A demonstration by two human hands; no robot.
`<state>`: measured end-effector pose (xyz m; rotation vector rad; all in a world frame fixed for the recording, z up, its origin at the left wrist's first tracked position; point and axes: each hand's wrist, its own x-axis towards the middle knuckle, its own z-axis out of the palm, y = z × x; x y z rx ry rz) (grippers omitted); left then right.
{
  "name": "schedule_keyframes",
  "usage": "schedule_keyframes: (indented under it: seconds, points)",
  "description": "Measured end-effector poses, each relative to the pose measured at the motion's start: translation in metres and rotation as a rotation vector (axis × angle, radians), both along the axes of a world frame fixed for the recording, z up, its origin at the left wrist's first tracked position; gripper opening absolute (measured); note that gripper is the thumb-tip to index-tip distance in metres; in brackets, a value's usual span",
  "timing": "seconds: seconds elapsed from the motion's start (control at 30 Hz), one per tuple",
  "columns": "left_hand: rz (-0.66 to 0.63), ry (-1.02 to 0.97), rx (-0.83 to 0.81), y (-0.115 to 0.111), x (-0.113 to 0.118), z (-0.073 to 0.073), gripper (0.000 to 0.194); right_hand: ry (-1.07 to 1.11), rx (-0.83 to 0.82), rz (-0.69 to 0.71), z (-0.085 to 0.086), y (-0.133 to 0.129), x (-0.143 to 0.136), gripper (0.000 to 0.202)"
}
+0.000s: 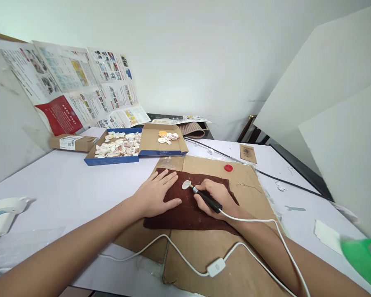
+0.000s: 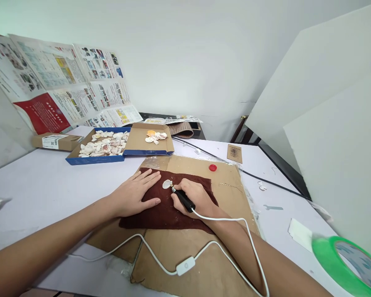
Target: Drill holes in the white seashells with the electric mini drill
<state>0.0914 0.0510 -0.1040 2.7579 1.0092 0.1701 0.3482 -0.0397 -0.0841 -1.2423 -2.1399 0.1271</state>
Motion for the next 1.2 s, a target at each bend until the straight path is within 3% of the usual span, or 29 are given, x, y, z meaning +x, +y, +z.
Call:
schedule_keyframes:
  seconds: [0.17, 0.33, 0.43, 0.53, 0.63, 0.83, 1.0, 1.2]
  points:
    - [0.051, 0.027, 0.017, -0.001, 0.001, 0.003, 0.087, 0.025, 0.092, 0.031, -0.004, 0.002, 0.002, 0.004]
    - [0.155, 0.035, 0.075, -0.006, 0.013, 0.017, 0.079, -0.027, 0.075, 0.094, -0.011, 0.008, 0.002, 0.01]
    - [0.081, -0.066, 0.101, -0.005, 0.023, 0.026, 0.061, -0.076, 0.048, 0.089, -0.011, 0.01, 0.002, 0.011]
    - [-0.051, -0.144, -0.047, -0.001, 0.032, 0.03, 0.055, -0.069, 0.083, 0.093, -0.008, 0.01, 0.003, 0.013]
    - [-0.061, -0.153, -0.213, 0.003, 0.037, 0.028, 0.052, 0.023, 0.108, 0.092, -0.007, 0.008, 0.005, 0.013]
    - [-0.038, -0.146, -0.242, 0.005, 0.033, 0.017, 0.059, 0.15, 0.078, 0.057, -0.005, 0.007, 0.008, 0.006]
    - [-0.064, -0.133, -0.23, 0.002, 0.03, 0.011, 0.062, 0.294, -0.08, 0.0, -0.002, 0.01, 0.011, 0.01]
    - [-0.07, -0.151, -0.218, 0.001, 0.031, 0.01, 0.064, 0.813, -0.425, -0.131, 0.006, 0.017, 0.02, 0.026]
